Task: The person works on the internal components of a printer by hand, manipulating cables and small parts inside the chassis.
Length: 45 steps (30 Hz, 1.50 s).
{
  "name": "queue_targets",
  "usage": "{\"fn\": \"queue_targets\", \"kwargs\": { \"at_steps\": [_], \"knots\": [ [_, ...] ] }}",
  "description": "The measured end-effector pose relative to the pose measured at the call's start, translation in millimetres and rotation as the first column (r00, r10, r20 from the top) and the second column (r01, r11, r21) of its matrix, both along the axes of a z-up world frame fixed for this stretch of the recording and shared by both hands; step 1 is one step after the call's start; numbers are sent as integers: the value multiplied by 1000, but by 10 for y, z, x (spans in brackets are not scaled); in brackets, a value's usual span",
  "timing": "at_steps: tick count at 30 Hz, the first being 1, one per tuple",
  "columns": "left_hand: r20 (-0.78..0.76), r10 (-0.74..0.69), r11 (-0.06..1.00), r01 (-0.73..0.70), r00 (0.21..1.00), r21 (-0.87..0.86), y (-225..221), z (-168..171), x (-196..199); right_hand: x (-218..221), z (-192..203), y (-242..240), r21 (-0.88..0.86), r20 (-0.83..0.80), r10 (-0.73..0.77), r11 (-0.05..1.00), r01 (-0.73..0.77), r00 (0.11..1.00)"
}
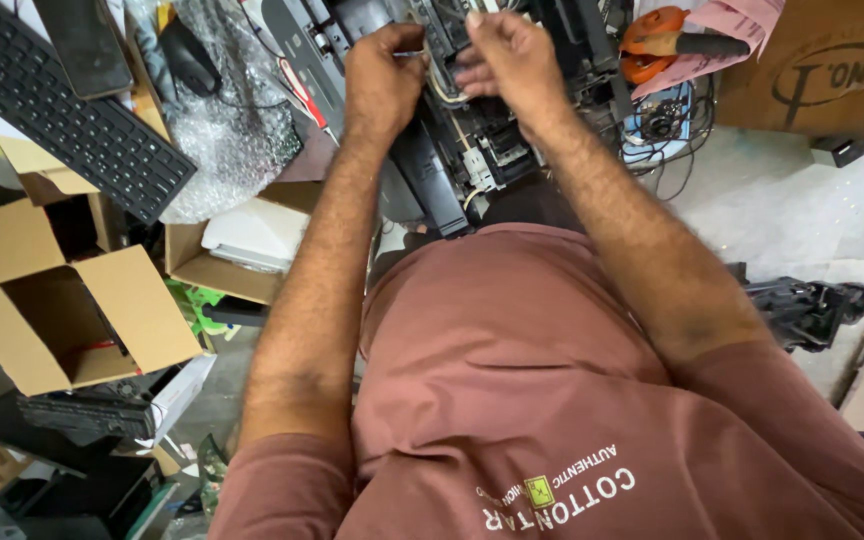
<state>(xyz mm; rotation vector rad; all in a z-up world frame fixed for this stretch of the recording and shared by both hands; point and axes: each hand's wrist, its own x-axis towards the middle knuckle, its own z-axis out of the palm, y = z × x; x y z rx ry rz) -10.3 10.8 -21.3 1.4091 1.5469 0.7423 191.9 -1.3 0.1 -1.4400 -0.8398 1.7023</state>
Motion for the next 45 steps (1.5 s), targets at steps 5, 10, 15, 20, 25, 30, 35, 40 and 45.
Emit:
{"fn": "queue_targets", "kwargs": {
  "at_steps": [5,10,15,20,25,30,35,40,45],
  "knots": [
    [-150,-69,995,78,986,56,-62,163,36,79,-208,261,222,150,85,968,-118,985],
    [-351,-124,961,201,928,190,-97,168,73,103,-233,297,285,265,129,936,-205,956],
    [-560,-86,903,301,824,305,-130,125,66,81,-242,249,284,261,190,922,-263,947],
    [-562,10,905,231,827,357,-196,177,90,41,-299,326,266,264,215,921,-285,940],
    [-590,26,905,232,807,357,-296,189,104,-40,-294,509,290,228,233,910,-295,945],
    [-618,24,893,262,786,367,-365,237,141,-199,-242,769,306,238,249,898,-315,939],
    [-560,-30,935,222,828,278,-430,208,181,-414,-325,1126,405,412,247,813,-418,877],
    [-484,-34,949,180,874,257,-566,212,224,-644,-496,1434,204,547,343,830,-519,764],
    [-469,-63,963,178,881,205,-610,270,228,-751,-738,1538,114,513,437,818,-564,739]
  ]
}}
